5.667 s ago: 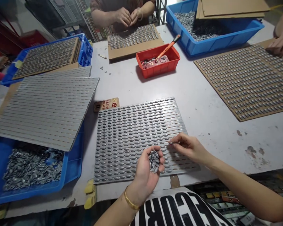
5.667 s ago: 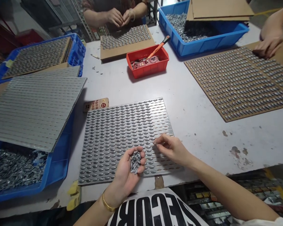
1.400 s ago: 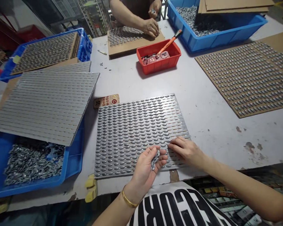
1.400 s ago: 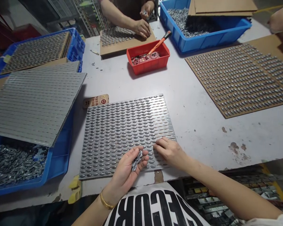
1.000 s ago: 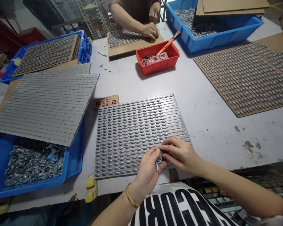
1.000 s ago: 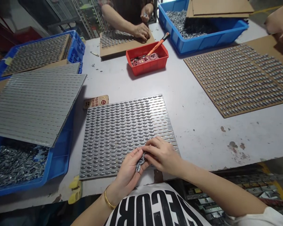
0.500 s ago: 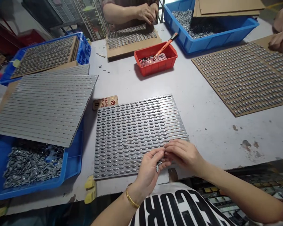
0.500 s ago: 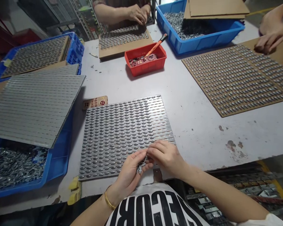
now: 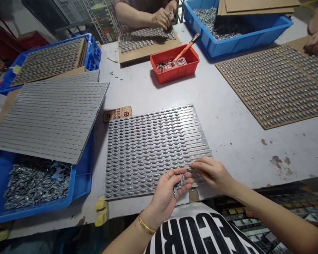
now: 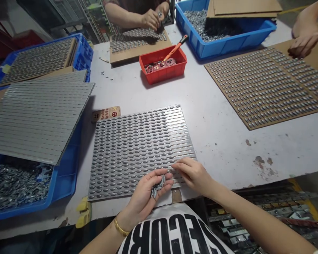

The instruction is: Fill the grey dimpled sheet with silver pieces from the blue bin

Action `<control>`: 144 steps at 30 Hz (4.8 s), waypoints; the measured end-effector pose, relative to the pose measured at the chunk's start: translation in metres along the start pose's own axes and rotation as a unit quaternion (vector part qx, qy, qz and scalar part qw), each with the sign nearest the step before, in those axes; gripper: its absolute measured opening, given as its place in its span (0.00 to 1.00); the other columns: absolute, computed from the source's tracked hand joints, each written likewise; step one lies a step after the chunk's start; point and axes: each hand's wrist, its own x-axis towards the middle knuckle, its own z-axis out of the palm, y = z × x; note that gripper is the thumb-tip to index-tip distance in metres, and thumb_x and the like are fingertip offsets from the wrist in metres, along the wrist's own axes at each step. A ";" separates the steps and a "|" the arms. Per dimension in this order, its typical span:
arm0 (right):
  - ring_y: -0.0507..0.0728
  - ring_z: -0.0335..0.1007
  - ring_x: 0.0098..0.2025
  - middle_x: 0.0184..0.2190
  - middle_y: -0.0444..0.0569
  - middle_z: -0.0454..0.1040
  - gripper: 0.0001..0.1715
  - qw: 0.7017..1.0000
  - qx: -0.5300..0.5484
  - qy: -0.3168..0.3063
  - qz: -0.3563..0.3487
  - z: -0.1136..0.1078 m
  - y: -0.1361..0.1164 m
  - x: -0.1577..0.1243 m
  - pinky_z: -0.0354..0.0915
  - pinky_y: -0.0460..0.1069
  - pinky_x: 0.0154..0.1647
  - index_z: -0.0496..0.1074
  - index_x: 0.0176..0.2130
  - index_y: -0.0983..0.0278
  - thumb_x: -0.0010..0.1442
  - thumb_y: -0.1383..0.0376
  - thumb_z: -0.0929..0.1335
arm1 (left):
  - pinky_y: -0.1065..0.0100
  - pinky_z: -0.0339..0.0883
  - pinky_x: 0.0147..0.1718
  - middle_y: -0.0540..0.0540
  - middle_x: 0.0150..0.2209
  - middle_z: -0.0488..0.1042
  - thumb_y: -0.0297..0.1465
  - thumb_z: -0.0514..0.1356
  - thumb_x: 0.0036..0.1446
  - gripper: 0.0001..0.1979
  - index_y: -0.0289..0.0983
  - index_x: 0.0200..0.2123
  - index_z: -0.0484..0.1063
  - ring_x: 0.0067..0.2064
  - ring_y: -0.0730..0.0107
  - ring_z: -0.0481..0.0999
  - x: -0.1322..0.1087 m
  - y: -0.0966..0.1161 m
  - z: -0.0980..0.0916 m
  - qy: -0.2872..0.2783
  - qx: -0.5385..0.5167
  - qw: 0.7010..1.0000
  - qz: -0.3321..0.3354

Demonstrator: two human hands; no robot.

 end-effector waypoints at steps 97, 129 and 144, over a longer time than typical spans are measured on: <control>0.58 0.71 0.43 0.38 0.51 0.75 0.06 0.997 0.046 0.058 0.019 0.018 -0.038 -0.001 0.69 0.55 0.43 0.70 0.40 0.62 0.63 0.71 0.65 | 0.64 0.71 0.44 0.45 0.36 0.73 0.34 0.66 0.53 0.10 0.35 0.37 0.75 0.38 0.71 0.72 -0.008 -0.023 -0.001 -0.024 0.006 0.997 0.066; 0.59 0.70 0.38 0.38 0.55 0.75 0.12 0.983 -0.153 -0.024 -0.099 0.019 -0.003 -0.025 0.69 0.55 0.39 0.73 0.45 0.64 0.65 0.67 0.62 | 0.64 0.74 0.41 0.36 0.44 0.77 0.28 0.64 0.54 0.12 0.35 0.41 0.69 0.37 0.66 0.80 -0.017 -0.028 -0.015 -0.016 0.026 0.999 -0.012; 0.59 0.67 0.44 0.44 0.53 0.73 0.20 0.999 -0.005 -0.019 -0.038 0.008 -0.035 -0.013 0.69 0.55 0.42 0.67 0.54 0.62 0.62 0.70 0.65 | 0.64 0.74 0.41 0.39 0.41 0.77 0.30 0.62 0.56 0.11 0.33 0.43 0.75 0.38 0.67 0.77 -0.012 -0.029 -0.008 -0.012 -0.016 1.000 0.019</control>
